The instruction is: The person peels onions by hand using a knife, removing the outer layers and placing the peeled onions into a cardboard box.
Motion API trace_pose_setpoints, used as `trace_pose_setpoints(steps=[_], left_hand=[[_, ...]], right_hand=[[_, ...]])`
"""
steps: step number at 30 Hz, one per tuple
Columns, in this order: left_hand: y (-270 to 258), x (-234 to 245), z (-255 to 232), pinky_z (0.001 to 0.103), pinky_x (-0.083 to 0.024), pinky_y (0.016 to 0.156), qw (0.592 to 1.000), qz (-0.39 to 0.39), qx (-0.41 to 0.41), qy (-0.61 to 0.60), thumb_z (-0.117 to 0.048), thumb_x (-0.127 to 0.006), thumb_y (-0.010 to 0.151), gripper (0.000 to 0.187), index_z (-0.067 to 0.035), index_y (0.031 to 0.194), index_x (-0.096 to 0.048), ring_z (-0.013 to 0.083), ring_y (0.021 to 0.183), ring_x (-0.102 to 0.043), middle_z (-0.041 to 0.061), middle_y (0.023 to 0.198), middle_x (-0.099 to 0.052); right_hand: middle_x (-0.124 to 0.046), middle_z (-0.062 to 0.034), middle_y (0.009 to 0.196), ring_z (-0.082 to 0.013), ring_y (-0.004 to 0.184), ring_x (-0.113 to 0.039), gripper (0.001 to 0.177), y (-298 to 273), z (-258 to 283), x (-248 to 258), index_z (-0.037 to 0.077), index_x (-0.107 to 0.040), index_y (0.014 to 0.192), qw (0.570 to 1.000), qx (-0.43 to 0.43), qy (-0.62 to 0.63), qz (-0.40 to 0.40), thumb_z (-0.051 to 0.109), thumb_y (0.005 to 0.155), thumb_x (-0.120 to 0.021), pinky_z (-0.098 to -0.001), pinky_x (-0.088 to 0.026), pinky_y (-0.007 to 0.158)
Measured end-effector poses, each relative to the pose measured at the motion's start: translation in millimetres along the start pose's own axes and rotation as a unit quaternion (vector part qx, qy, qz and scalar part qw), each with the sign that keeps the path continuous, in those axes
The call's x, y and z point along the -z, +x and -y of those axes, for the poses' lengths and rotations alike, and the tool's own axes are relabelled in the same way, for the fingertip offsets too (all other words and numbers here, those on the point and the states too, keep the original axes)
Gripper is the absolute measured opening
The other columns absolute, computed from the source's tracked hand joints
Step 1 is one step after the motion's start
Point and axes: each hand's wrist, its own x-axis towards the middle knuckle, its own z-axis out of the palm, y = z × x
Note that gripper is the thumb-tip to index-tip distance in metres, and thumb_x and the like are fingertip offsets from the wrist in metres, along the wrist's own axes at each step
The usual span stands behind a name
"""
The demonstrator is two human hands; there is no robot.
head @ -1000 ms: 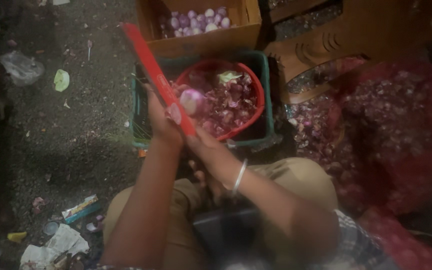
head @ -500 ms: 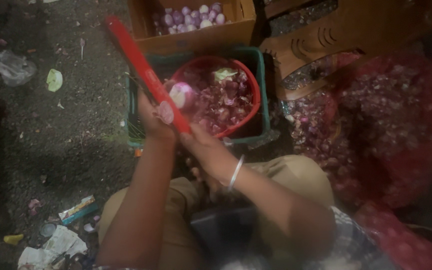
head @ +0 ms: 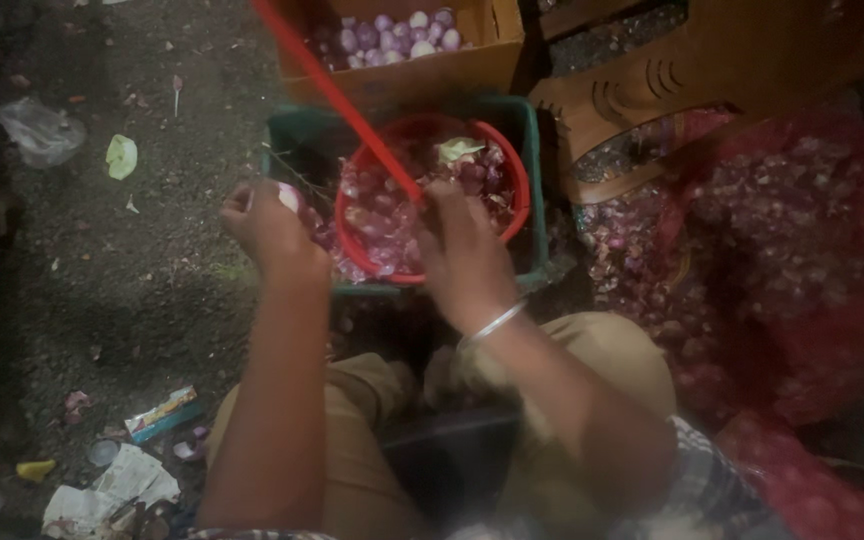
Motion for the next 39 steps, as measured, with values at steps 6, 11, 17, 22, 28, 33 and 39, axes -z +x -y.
trace_pose_setpoints(steps=[6, 11, 17, 22, 28, 33, 39], left_hand=[[5, -1, 7, 0.029, -0.050, 0.054, 0.996, 0.060, 0.011, -0.060, 0.004, -0.071, 0.086, 0.050, -0.013, 0.123, -0.043, 0.0167, 0.072, -0.063, 0.010, 0.100, -0.061], [11, 0, 22, 0.026, -0.052, 0.059, 0.989, 0.124, -0.024, -0.073, 0.006, -0.074, 0.084, 0.045, -0.006, 0.121, -0.051, 0.0136, 0.070, -0.062, 0.006, 0.091, -0.063], [8, 3, 23, 0.024, -0.052, 0.063, 0.974, 0.195, 0.013, -0.115, 0.000, -0.069, 0.092, 0.015, -0.004, 0.098, -0.056, 0.0115, 0.071, -0.059, 0.004, 0.084, -0.059], [-20, -7, 1, 0.025, -0.050, 0.051, 0.978, 0.195, 0.047, -0.051, -0.015, -0.069, 0.086, 0.011, -0.009, 0.091, -0.060, 0.0099, 0.062, -0.058, 0.000, 0.075, -0.059], [-44, -7, -8, 0.023, -0.048, 0.048, 0.956, 0.289, 0.046, -0.021, -0.033, -0.069, 0.092, 0.027, -0.007, 0.099, -0.069, 0.0081, 0.060, -0.056, 0.000, 0.077, -0.061], [-40, -11, 0, 0.023, -0.034, 0.037, 0.919, 0.376, 0.084, 0.082, -0.046, -0.061, 0.092, 0.041, -0.007, 0.101, -0.070, 0.0066, 0.047, -0.046, -0.001, 0.073, -0.063], [-52, -16, 17, 0.025, -0.026, 0.033, 0.888, 0.405, 0.132, 0.173, -0.065, -0.040, 0.102, 0.063, -0.006, 0.096, -0.064, 0.0085, 0.039, -0.042, -0.002, 0.062, -0.055]], right_hand=[[-0.061, -0.0241, 0.129, -0.0432, 0.121, -0.061, 0.051, 2, -9, 3, 0.005, -0.047, 0.138, 0.993, 0.078, 0.038, -0.076, 0.013, 0.093, -0.070, -0.0494, -0.049, 0.100], [-0.064, -0.0201, 0.127, -0.0364, 0.117, -0.065, 0.044, 6, -16, 5, 0.004, -0.053, 0.134, 0.993, 0.017, 0.084, -0.076, 0.019, 0.096, -0.069, -0.0455, -0.051, 0.099], [-0.072, -0.0145, 0.112, -0.0300, 0.103, -0.070, 0.047, 14, -17, 7, 0.004, -0.057, 0.131, 0.990, -0.056, 0.115, -0.062, 0.025, 0.092, -0.073, -0.0405, -0.054, 0.088], [-0.072, -0.0058, 0.093, -0.0156, 0.074, -0.068, 0.040, 14, -13, 10, 0.007, -0.065, 0.124, 0.955, -0.174, 0.239, -0.028, 0.026, 0.090, -0.074, -0.0328, -0.056, 0.063], [-0.071, -0.0036, 0.088, -0.0132, 0.069, -0.065, 0.035, 15, -8, 16, 0.007, -0.068, 0.120, 0.956, -0.183, 0.228, -0.014, 0.024, 0.090, -0.074, -0.0298, -0.053, 0.058], [-0.074, -0.0053, 0.092, -0.0125, 0.079, -0.069, 0.038, 17, -8, 13, 0.008, -0.071, 0.118, 0.986, -0.113, 0.119, -0.038, 0.023, 0.086, -0.082, -0.0293, -0.055, 0.074], [-0.076, 0.0009, 0.110, -0.0099, 0.097, -0.072, 0.047, 17, -8, 20, 0.013, -0.066, 0.127, 0.937, -0.040, 0.344, 0.054, 0.014, 0.083, -0.081, -0.0291, -0.059, 0.085]])
